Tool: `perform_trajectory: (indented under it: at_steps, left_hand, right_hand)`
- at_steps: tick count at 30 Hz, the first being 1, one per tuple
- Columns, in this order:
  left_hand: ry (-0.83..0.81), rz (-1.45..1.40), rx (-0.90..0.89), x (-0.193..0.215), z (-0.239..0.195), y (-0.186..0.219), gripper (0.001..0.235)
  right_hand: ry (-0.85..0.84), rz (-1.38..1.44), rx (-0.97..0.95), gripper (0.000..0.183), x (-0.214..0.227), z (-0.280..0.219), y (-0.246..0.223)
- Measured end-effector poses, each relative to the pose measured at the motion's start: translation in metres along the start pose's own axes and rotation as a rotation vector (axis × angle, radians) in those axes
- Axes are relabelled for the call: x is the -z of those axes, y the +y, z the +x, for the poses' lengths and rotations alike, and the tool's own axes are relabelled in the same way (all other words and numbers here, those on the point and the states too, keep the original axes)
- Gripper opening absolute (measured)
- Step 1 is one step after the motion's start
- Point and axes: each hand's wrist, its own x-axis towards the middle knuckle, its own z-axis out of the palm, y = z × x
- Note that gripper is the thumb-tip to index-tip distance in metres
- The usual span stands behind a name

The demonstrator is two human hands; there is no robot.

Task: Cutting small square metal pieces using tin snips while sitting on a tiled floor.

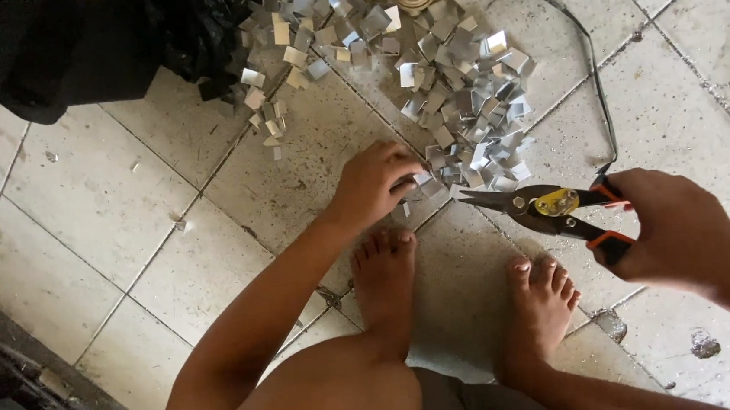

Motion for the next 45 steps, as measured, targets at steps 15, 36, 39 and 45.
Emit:
perform_trajectory:
  at_steps: [15,36,39,45]
  left_hand:
    - [0.231,-1.141,0.258,0.045,0.003,0.078,0.020]
    - [0.256,-1.024,-0.229,0.087,0.009,0.112,0.018]
    - [0.245,-1.028,-0.151,0.089,0.009,0.111,0.018]
    - [0.237,-1.005,-0.180,0.085,0.011,0.113,0.021]
  right_hand:
    - [0.129,0.183,0.362,0.086,0.002,0.036,-0.009]
    - [0.365,0.108,0.439,0.057,0.048,0.009,-0.003]
    - [0.439,0.105,0.495,0.068,0.051,0.005,-0.007]
    - [0.451,0.031,0.598,0.101,0.058,-0.004,-0.021]
